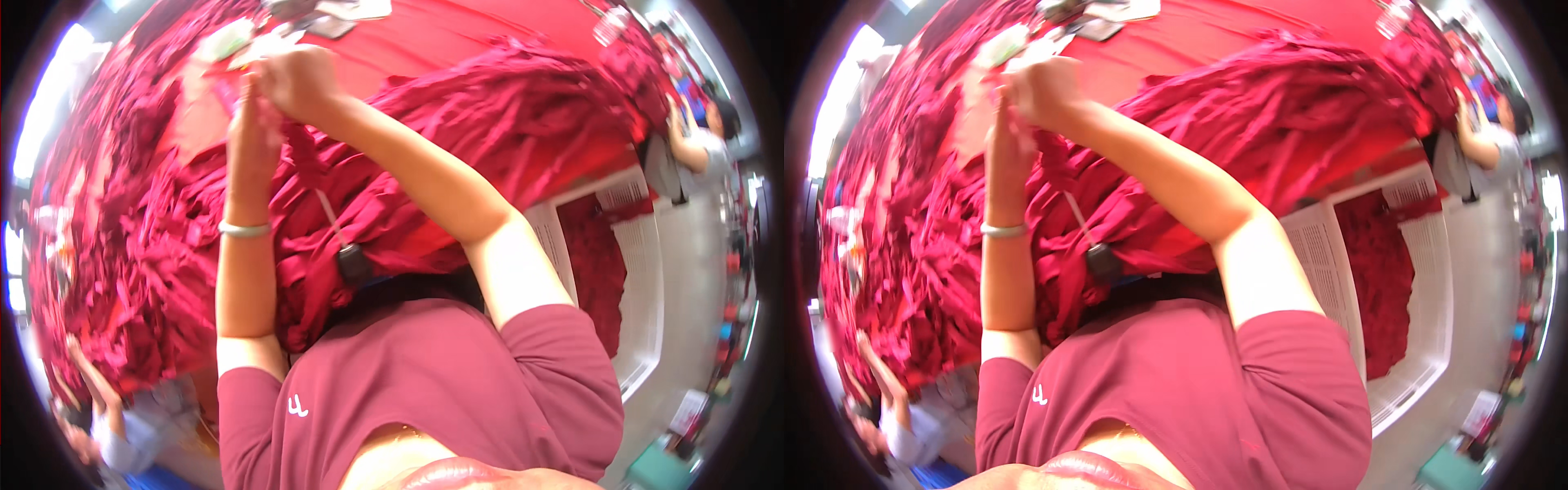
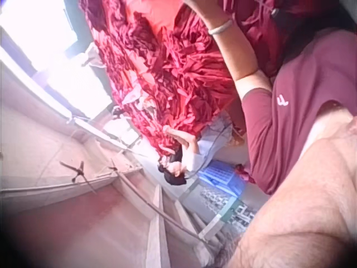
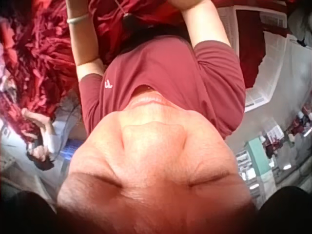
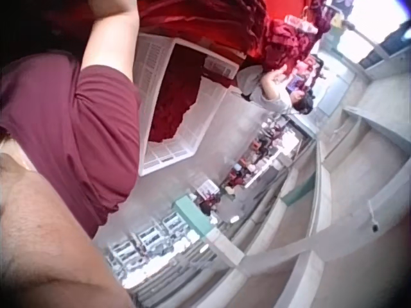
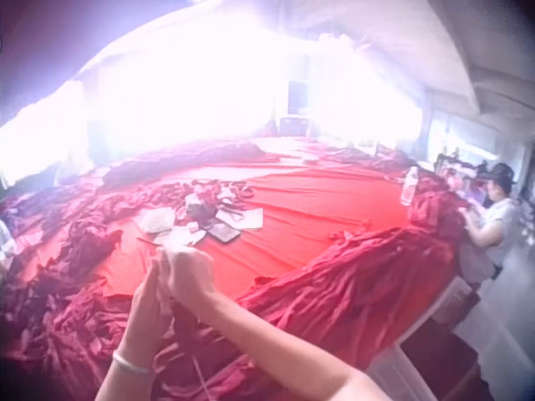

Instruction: Thread and tie red fabric strips onto a vertical metal rod for toy assembly.

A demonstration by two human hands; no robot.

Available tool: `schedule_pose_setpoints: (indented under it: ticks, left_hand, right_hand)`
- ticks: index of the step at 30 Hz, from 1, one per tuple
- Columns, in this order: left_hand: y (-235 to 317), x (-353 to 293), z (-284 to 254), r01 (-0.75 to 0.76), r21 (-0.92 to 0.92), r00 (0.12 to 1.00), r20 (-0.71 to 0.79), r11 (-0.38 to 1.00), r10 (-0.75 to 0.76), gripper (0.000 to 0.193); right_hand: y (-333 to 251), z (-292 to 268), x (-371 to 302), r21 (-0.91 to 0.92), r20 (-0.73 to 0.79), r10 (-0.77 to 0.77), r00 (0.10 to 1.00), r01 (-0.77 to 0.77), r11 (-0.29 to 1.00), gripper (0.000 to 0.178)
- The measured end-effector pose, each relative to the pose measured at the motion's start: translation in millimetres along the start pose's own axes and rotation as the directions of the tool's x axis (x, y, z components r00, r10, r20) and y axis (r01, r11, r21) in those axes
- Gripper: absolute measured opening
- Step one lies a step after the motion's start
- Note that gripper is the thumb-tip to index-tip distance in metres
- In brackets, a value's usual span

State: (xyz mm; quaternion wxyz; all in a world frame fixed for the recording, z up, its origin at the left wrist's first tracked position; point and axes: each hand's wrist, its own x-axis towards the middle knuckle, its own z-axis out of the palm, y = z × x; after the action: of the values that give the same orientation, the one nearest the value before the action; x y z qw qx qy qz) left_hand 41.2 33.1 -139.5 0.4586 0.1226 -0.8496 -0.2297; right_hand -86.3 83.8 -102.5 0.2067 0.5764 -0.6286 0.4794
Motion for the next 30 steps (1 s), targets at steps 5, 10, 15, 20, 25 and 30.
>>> schedule_pose_setpoints:
  ticks: [5, 10, 15, 20, 25, 30]
  left_hand:
    - [-33, 70, -33, 0.01, -0.25, 0.998, -0.063, 0.968, -0.027, 0.032]
    - [19, 130, -82, -0.319, 0.489, 0.943, 0.08, 0.812, 0.323, 0.018]
    - [-27, 99, -229, -0.5, 0.728, 0.863, 0.373, 0.469, 0.34, 0.017]
    - [-81, 52, -313, -0.342, 0.844, 0.934, 0.354, 0.413, 0.05, 0.019]
    - [-116, -2, -321, -0.268, 0.881, 0.935, 0.335, 0.389, -0.114, 0.027]
    - [-56, 16, -183, -0.09, 0.807, 0.862, 0.357, 0.583, -0.361, 0.031]
  right_hand:
    - [-43, -5, 112, 0.311, -0.287, 0.144, 0.947, -0.05, 0.949, 0.029]
    - [-21, -39, 137, -0.084, -0.351, -0.451, 0.821, 0.452, 0.888, 0.015]
    - [-15, -160, 64, 0.165, 0.315, -0.756, 0.574, 0.751, 0.639, 0.008]
    - [158, -321, 58, -0.623, 0.525, -0.261, 0.81, 0.575, 0.53, 0.019]
    - [299, -433, 19, -0.943, 0.21, 0.22, 0.953, 0.137, 0.304, 0.021]
    - [395, -442, 7, -0.949, 0.044, 0.523, 0.851, -0.128, 0.287, 0.031]
